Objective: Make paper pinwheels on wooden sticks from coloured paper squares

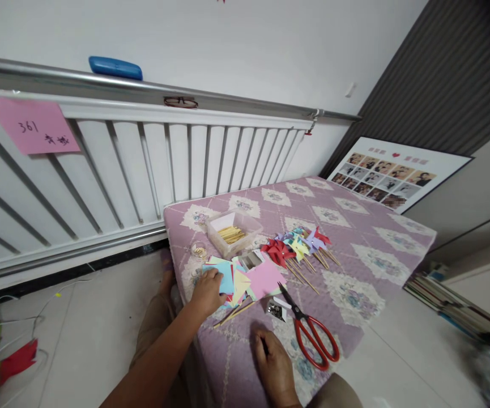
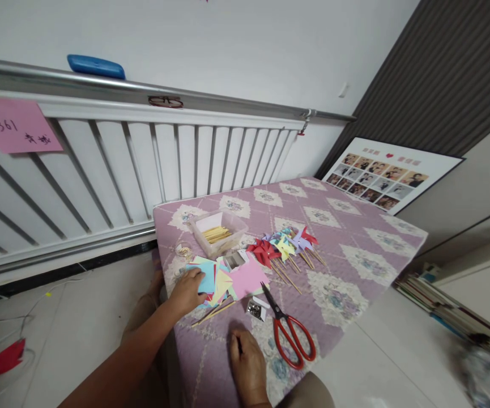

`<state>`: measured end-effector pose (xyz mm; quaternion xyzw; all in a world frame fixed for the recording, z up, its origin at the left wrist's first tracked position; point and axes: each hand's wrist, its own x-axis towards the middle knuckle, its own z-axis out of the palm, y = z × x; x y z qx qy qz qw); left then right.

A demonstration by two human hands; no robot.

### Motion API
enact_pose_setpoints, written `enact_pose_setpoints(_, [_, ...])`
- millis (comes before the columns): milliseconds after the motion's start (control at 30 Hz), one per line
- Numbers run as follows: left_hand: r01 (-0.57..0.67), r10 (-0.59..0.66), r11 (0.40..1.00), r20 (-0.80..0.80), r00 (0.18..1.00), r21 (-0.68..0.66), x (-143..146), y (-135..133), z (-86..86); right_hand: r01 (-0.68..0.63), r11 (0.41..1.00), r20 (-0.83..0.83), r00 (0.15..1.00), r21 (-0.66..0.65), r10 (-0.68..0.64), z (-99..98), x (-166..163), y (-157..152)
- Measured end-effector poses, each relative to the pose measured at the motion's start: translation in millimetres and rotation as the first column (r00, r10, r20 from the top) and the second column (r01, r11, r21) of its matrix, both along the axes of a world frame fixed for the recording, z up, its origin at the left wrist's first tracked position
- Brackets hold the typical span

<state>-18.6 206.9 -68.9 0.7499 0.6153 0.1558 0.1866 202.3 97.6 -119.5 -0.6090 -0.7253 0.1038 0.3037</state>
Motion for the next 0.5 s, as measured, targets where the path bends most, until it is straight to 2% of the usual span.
enact_pose_setpoints(500, [-0.015, 0.016, 1.000, 0.046, 0.999, -0.018, -2.9, 3.2, -2.1, -0.009, 1.000, 0.003, 1.000, 0.028, 0.009, 0.2, -0.4, 0.2])
